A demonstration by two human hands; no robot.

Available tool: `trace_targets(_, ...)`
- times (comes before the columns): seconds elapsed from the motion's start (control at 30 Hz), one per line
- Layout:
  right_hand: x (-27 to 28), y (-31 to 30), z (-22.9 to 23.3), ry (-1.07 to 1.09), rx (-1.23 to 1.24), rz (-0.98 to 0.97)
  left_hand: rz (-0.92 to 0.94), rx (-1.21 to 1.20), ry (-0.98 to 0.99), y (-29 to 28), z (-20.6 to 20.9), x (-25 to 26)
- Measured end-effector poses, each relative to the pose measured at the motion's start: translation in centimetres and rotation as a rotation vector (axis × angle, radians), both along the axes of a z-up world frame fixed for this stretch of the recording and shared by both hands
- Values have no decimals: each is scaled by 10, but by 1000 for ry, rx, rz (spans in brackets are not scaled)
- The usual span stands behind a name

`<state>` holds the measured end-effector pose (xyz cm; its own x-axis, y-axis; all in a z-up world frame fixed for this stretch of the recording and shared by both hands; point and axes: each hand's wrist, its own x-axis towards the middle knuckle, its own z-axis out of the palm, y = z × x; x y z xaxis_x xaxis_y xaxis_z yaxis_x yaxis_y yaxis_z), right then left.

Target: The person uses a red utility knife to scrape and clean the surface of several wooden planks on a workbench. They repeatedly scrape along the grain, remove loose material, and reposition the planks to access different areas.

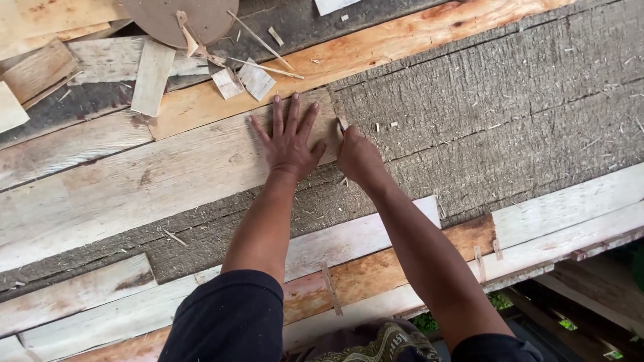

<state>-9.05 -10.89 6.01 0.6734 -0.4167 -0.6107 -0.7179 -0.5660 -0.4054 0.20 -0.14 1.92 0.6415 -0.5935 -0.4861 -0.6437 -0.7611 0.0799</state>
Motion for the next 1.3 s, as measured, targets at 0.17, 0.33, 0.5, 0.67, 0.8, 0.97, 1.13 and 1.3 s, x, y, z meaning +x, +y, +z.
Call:
trace_targets(0.17, -31, -8, -58, 55, 17, -23, -12, -24, -21, 1, -5, -1)
trace_targets(0.33, -44, 3, -37, 85, 72, -78, -15, -27, -25, 3, -13, 2)
trace_targets(0.5, -55, 10, -8, 164, 79, -54, -17, -116, -102, 6, -24, -3)
trace_targets(0.67, -102, 17, -44, 160, 76, -57, -6, -118, -70, 7, -26, -7)
trace_targets(0.8, -107, -1, -62, 141, 24, -35, -14, -123, -107, 6, -22, -4)
trace_targets(0.97, -46, -15, -36, 29, -15, -31, -9, -53, -75, 2, -12, -2)
trace_targets(1.13, 1, -19, -52, -36, -42, 8, 8, 1, -3, -1, 0, 0)
trace_targets(1.3, 12, -15, -28, 0, -33, -28, 14, 6, 15, -3, 7, 1)
